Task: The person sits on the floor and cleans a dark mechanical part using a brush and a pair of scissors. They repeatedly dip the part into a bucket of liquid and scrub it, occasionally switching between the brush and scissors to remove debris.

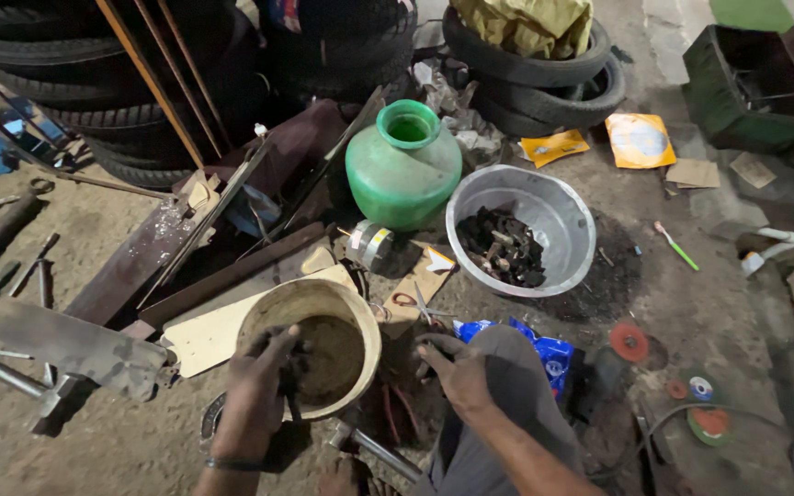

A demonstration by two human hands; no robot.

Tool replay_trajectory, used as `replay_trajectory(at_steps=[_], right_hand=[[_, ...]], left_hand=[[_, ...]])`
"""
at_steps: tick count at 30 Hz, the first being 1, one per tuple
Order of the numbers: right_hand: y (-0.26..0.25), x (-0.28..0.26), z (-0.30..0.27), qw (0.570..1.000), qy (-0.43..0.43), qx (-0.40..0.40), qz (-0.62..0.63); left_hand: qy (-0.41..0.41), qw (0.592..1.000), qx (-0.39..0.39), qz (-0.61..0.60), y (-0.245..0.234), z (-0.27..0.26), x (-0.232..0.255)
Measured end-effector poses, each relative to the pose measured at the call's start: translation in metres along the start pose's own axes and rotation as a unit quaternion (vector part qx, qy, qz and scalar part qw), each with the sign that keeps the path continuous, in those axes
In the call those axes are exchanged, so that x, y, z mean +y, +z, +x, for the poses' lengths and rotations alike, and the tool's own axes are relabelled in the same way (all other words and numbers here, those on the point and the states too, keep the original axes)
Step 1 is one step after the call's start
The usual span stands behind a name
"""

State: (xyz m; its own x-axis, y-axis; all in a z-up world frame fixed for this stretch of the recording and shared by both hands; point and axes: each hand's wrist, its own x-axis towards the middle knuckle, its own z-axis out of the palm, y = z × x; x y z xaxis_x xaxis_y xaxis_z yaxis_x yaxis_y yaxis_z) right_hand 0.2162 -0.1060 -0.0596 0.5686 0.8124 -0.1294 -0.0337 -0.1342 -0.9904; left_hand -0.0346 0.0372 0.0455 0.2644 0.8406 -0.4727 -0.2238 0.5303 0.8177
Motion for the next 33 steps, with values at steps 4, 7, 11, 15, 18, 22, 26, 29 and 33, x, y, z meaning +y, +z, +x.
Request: replay_trajectory(at_steps=[4, 7, 11, 15, 18, 22, 26, 29, 33], right_hand=[[0.014, -0.009, 0.0, 0.999, 0.002, -0.027, -0.025], [0.039, -0.023, 0.002, 0.981, -0.131, -0.048, -0.132], [0.09, -0.035, 0.016, 0.985, -0.113, -0.055, -0.116], [0.129, -0.024, 0.036, 0.988, -0.063, -0.119, -0.081], [0.136, -0.013, 0.036, 0.988, 0.021, -0.156, 0.003], [0.126, -0.006, 0.004, 0.986, -0.023, -0.151, -0.068], [0.112, -0.016, -0.024, 0.975, 0.065, -0.194, -0.09], [0.107, -0.028, -0.03, 0.975, -0.001, -0.191, -0.111], [0.109, -0.031, -0.034, 0.974, 0.055, -0.201, -0.091]], left_hand=[[0.037, 0.999, -0.018, -0.026, -0.002, 0.003, -0.015], [0.021, 0.999, -0.014, -0.019, -0.005, 0.007, -0.02], [0.036, 0.999, -0.013, -0.014, -0.013, 0.016, -0.022], [0.077, 0.995, -0.04, -0.041, -0.019, 0.02, -0.032], [0.082, 0.996, -0.029, -0.027, -0.018, 0.02, -0.032], [0.096, 0.994, -0.013, 0.042, -0.011, 0.016, -0.031], [0.125, 0.987, -0.008, 0.096, 0.003, 0.013, -0.028], [0.095, 0.994, -0.034, 0.048, 0.014, 0.01, -0.025], [0.092, 0.993, -0.059, 0.045, 0.016, 0.002, -0.023]])
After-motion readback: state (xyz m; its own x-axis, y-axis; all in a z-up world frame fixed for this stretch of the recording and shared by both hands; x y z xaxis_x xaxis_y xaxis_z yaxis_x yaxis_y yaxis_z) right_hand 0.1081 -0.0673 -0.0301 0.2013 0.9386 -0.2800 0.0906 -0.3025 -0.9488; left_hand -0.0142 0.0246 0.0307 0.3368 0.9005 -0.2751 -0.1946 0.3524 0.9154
